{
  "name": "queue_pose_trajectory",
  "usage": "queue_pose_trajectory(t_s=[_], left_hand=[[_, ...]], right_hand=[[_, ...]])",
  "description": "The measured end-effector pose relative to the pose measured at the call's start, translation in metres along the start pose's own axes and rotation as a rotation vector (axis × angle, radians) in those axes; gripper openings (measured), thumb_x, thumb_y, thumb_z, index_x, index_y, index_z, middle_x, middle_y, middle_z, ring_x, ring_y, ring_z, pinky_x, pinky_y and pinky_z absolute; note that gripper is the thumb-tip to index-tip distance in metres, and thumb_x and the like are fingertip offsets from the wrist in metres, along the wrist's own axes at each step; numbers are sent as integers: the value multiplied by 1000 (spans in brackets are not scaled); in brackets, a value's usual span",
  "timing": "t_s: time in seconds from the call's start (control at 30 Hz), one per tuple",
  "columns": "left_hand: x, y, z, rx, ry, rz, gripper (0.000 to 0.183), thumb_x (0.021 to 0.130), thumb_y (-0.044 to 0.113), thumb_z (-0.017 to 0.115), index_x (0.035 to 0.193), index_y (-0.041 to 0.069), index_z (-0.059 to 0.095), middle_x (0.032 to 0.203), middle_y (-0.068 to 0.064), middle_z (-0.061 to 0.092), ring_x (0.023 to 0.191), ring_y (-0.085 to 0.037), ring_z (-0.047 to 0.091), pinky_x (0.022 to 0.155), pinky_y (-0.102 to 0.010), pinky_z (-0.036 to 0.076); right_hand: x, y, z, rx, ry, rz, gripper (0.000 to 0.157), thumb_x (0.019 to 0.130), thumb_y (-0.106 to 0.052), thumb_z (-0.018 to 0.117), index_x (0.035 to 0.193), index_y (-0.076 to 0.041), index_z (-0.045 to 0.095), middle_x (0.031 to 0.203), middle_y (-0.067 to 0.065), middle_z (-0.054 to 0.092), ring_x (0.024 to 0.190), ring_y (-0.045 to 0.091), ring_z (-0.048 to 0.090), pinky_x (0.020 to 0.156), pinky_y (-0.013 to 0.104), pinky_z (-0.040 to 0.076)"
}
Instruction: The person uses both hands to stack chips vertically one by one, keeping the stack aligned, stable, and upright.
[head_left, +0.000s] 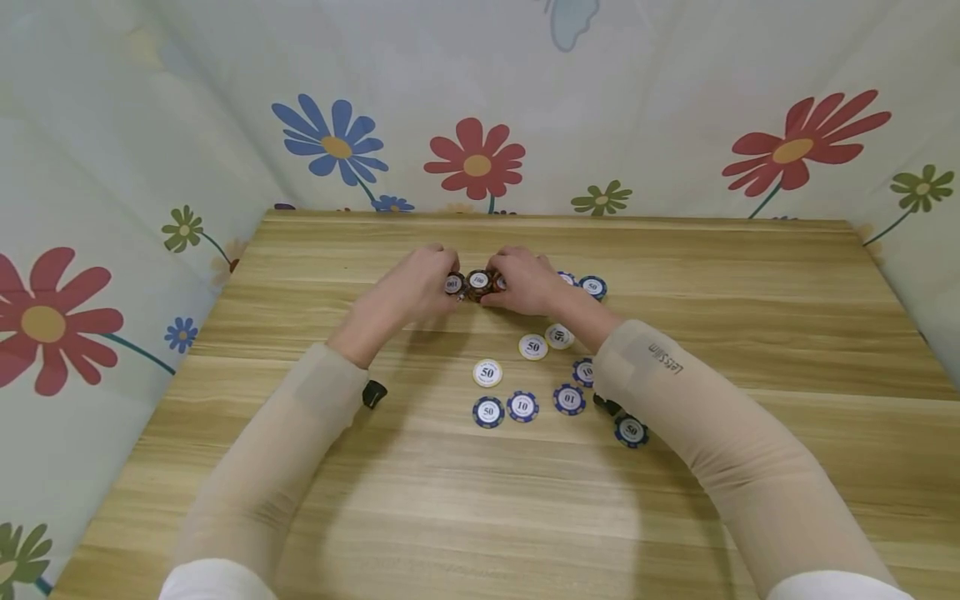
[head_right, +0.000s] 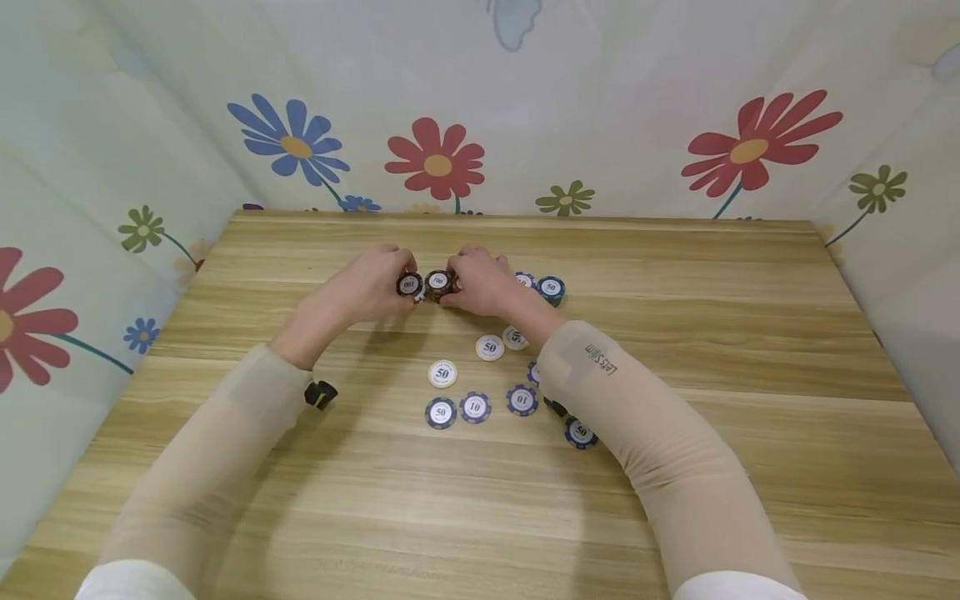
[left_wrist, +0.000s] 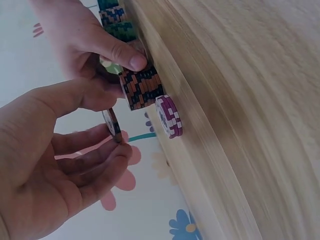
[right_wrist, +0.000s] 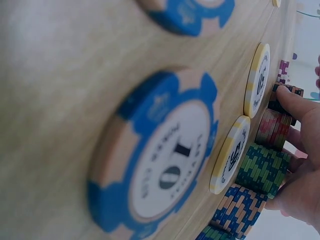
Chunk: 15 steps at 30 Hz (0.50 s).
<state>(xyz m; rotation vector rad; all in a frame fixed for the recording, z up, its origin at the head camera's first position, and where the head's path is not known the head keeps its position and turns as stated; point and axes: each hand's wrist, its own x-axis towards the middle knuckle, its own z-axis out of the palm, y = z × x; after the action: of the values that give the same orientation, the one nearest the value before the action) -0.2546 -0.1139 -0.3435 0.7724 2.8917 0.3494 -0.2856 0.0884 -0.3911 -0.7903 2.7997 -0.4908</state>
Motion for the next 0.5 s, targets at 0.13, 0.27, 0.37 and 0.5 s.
queue_pose_trajectory(t_s=[0.13,0.27,0.37,0.5], left_hand=[[8,3,0,-1,12,4,33,84,12,79,110,-4,67,103,-15,64,92,-27,61,83,-37,52],[16,6,2,10,16,10,27,84,13,78,104,-2,69,99,-12,66,89,-26,61,81,-37,51],[21,7,5,6,18,0,23,85,16,77,99,0,70,94,-10,66,86,-25,60,78,-37,51],[27,7,8,-17,26,-9,17,85,17,77,93,2,70,87,-8,65,80,-24,58,73,-35,48]], right_hand=[[0,1,-1,2,4,-2,48,94,-39,76,125,-5,66,133,16,58,128,35,49,101,62,39],[0,1,-1,3,6,-2,46,93,-39,77,123,-6,67,131,15,59,125,34,50,100,61,40],[0,1,-1,5,5,-7,45,93,-40,77,122,-6,67,127,13,60,123,33,50,99,61,41],[0,0,-2,10,6,-17,45,93,-40,77,121,-6,67,125,13,61,123,33,50,98,62,41]])
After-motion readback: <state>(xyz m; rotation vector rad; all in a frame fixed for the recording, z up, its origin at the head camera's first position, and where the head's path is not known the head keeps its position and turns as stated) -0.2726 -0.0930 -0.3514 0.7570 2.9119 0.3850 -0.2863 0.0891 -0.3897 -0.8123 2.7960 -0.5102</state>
